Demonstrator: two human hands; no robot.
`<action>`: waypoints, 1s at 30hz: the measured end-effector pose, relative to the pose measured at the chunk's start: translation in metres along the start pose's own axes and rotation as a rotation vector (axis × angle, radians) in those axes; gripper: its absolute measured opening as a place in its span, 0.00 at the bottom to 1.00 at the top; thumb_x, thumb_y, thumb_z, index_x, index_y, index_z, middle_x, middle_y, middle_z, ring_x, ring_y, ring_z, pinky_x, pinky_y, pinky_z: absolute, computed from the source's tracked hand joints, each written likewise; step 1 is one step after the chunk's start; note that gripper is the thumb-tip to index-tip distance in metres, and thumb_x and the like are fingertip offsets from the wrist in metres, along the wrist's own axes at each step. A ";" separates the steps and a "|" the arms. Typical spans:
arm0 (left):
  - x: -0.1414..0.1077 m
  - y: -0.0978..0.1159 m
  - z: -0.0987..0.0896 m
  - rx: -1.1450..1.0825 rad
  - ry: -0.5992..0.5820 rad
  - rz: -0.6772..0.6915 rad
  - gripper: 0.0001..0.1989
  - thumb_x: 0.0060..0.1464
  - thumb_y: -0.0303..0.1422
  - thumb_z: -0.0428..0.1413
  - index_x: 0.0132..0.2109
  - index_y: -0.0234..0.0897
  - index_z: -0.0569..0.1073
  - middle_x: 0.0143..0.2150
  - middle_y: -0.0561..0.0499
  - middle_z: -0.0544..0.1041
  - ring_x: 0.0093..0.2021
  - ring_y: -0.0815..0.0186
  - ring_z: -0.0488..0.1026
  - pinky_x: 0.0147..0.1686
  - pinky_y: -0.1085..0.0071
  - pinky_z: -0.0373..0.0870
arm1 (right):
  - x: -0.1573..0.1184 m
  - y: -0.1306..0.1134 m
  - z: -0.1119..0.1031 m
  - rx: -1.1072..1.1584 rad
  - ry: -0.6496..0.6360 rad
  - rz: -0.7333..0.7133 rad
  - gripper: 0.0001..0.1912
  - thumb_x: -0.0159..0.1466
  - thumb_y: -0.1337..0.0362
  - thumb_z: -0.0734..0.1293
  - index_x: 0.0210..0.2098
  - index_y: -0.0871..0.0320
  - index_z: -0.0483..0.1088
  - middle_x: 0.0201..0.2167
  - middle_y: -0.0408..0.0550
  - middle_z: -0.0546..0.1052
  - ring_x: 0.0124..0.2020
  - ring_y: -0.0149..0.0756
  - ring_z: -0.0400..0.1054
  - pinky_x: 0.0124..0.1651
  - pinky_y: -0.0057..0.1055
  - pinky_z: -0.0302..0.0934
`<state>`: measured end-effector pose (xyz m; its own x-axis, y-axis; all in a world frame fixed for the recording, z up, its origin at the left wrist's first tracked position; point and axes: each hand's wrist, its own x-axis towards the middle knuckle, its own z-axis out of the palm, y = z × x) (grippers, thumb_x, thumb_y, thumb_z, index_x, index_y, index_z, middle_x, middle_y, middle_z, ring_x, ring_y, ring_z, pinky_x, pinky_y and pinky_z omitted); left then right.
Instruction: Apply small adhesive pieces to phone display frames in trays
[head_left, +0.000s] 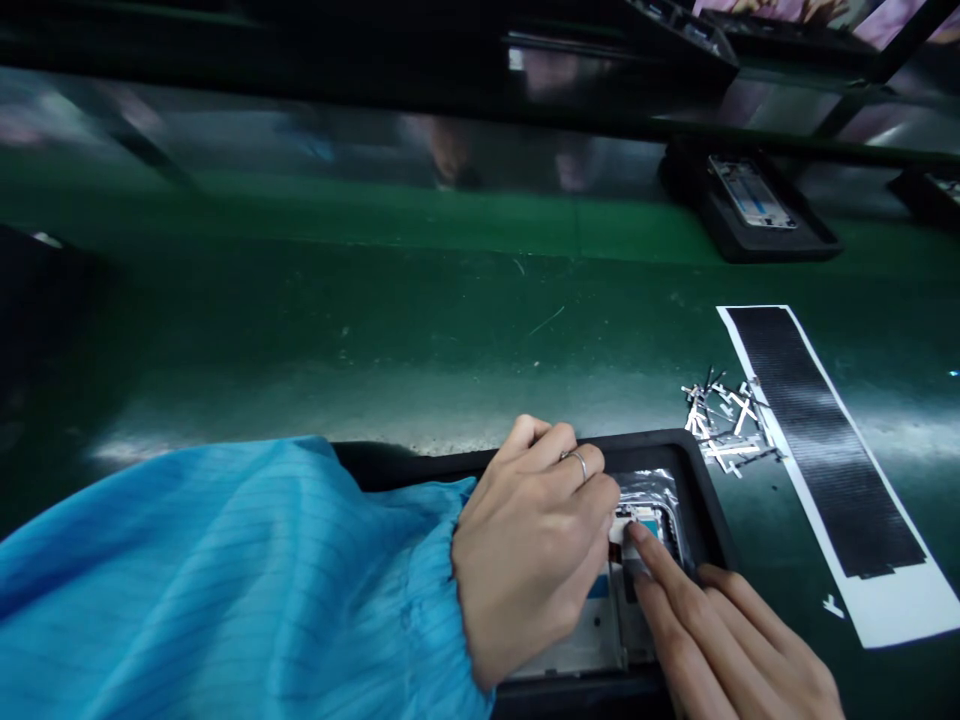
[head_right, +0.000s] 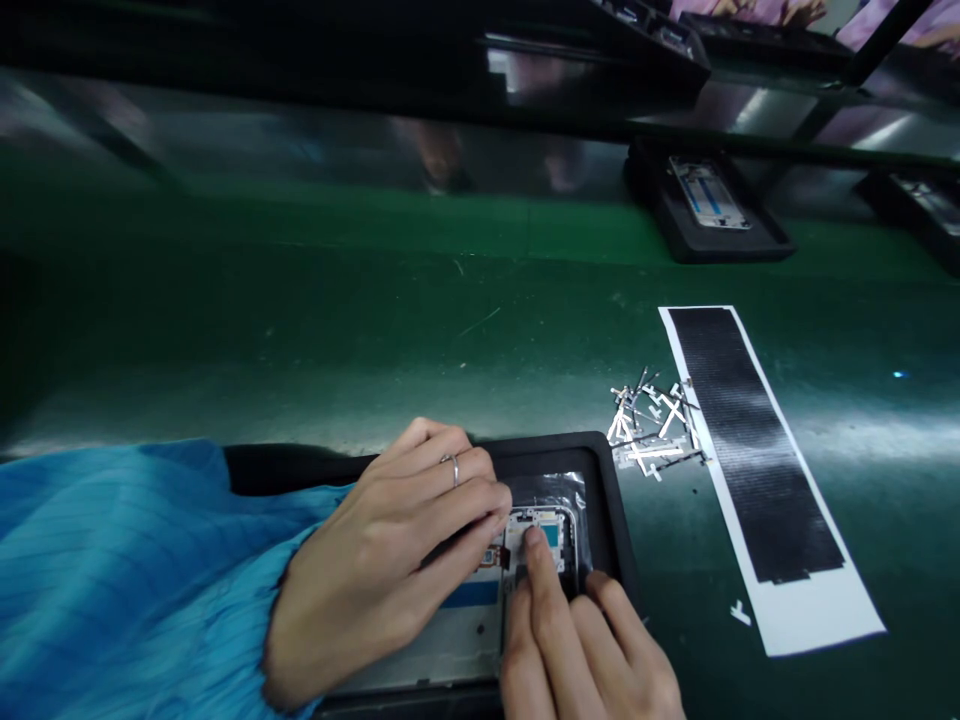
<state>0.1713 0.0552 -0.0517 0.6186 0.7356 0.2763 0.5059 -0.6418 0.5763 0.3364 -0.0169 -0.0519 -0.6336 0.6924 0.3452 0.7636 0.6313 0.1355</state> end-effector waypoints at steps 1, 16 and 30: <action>0.000 0.000 0.000 0.000 0.003 0.003 0.16 0.59 0.23 0.44 0.26 0.32 0.70 0.25 0.51 0.67 0.29 0.66 0.57 0.31 0.65 0.53 | 0.000 0.000 0.000 -0.002 0.008 -0.014 0.13 0.63 0.75 0.58 0.32 0.62 0.73 0.37 0.52 0.77 0.26 0.27 0.70 0.34 0.24 0.64; 0.002 0.003 -0.001 0.030 -0.003 0.009 0.16 0.58 0.22 0.43 0.26 0.31 0.70 0.26 0.50 0.68 0.29 0.66 0.58 0.33 0.65 0.56 | 0.001 0.001 0.005 -0.048 0.015 -0.050 0.15 0.65 0.75 0.55 0.33 0.63 0.73 0.37 0.53 0.77 0.24 0.27 0.71 0.32 0.24 0.65; 0.001 0.004 0.000 0.109 -0.018 0.048 0.16 0.58 0.22 0.42 0.25 0.32 0.67 0.26 0.50 0.67 0.29 0.65 0.58 0.32 0.65 0.57 | 0.004 0.000 0.004 -0.026 0.004 -0.045 0.14 0.64 0.76 0.56 0.33 0.64 0.73 0.35 0.53 0.78 0.25 0.28 0.71 0.34 0.24 0.66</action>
<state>0.1741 0.0533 -0.0488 0.6535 0.7003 0.2872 0.5373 -0.6965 0.4756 0.3332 -0.0127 -0.0546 -0.6671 0.6617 0.3421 0.7372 0.6525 0.1755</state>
